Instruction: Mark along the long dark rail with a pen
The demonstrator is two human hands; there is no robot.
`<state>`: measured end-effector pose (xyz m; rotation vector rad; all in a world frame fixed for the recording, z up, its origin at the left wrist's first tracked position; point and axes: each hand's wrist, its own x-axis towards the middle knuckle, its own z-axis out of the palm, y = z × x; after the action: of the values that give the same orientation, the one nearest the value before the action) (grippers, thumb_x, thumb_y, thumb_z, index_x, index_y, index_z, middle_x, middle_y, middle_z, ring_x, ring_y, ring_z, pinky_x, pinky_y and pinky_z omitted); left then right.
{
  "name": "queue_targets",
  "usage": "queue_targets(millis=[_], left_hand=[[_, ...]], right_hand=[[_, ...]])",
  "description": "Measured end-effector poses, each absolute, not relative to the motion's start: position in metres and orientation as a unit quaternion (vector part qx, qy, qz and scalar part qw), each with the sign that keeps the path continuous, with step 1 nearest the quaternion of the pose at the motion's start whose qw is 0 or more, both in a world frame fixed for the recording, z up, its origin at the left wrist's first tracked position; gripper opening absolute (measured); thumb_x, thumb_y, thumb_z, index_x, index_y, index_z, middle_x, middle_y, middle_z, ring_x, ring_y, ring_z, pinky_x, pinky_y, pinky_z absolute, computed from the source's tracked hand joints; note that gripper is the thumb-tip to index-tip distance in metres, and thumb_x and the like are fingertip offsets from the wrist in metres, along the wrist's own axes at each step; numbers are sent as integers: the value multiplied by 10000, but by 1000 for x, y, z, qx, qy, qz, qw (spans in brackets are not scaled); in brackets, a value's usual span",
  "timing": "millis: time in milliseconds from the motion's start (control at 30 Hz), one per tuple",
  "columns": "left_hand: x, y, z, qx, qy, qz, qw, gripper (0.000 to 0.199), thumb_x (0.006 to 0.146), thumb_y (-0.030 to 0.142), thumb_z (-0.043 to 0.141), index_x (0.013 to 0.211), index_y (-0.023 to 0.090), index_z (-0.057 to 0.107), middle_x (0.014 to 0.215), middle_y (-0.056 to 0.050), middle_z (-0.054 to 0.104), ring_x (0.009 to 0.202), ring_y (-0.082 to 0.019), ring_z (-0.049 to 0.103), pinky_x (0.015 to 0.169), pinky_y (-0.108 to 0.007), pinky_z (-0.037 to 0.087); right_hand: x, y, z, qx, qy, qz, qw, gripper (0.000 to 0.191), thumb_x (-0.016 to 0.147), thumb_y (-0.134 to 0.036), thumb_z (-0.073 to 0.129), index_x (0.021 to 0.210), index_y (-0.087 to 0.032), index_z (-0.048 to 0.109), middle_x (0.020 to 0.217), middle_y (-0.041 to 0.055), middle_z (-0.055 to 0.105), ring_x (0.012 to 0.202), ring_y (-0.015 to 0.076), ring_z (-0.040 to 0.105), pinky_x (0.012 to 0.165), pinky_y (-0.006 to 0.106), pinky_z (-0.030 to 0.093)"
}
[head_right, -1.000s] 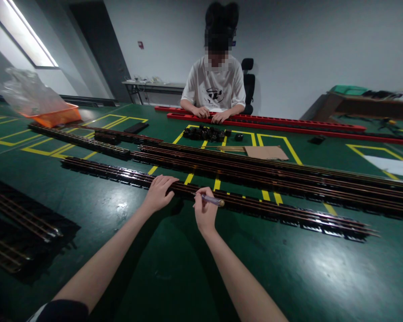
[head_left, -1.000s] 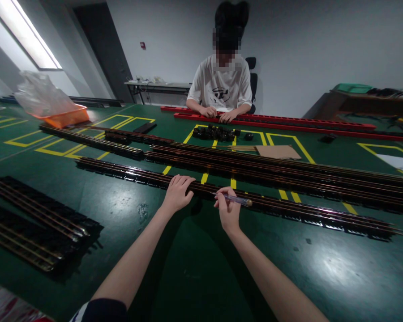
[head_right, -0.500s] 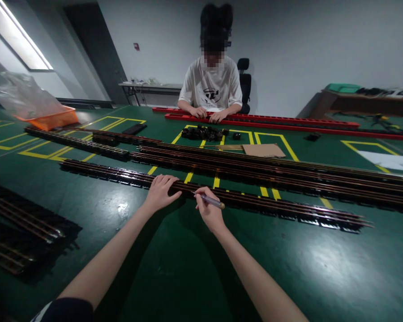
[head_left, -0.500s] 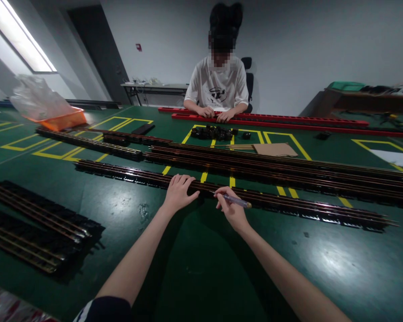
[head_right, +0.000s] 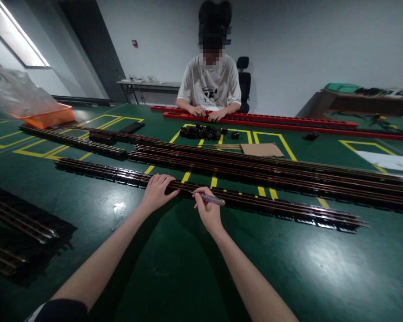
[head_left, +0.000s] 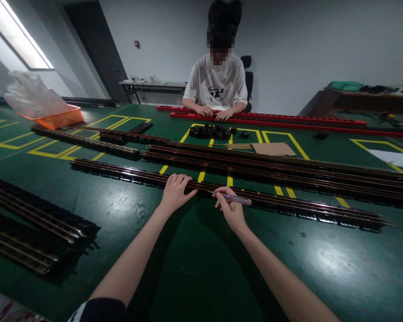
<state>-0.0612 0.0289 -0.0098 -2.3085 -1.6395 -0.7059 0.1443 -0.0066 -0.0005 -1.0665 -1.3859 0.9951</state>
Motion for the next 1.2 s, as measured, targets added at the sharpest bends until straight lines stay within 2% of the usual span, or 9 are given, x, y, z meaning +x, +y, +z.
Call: queue_targets(millis=[533,800,1200], left_hand=[[-61,28,-9,-789,-556,-236,110,329,863,399,548,1113,191,598,1095,-92,638,1048,-286,541,1007,-459,382],[-57,26,-9,-785,-560,-233,125,323,874,356,528,1145,192,589,1130,-89,644,1090,-279,552,1105,-507,273],[-54,23,-5,-790,-549,-236,135,314,865,212,481,1156,215,598,1130,-63,656,1107,-257,550,1120,-494,268]], right_hand=[[145,-8,2,-446,-579,401,553,155,832,-359,549,835,-206,576,754,16,652,499,116,577,433,220,420],[144,-9,3,-449,-575,399,555,161,835,-362,549,833,-204,579,754,14,649,494,113,570,438,222,423],[144,-8,1,-455,-567,398,560,166,824,-362,555,831,-199,587,747,12,654,481,106,566,432,216,416]])
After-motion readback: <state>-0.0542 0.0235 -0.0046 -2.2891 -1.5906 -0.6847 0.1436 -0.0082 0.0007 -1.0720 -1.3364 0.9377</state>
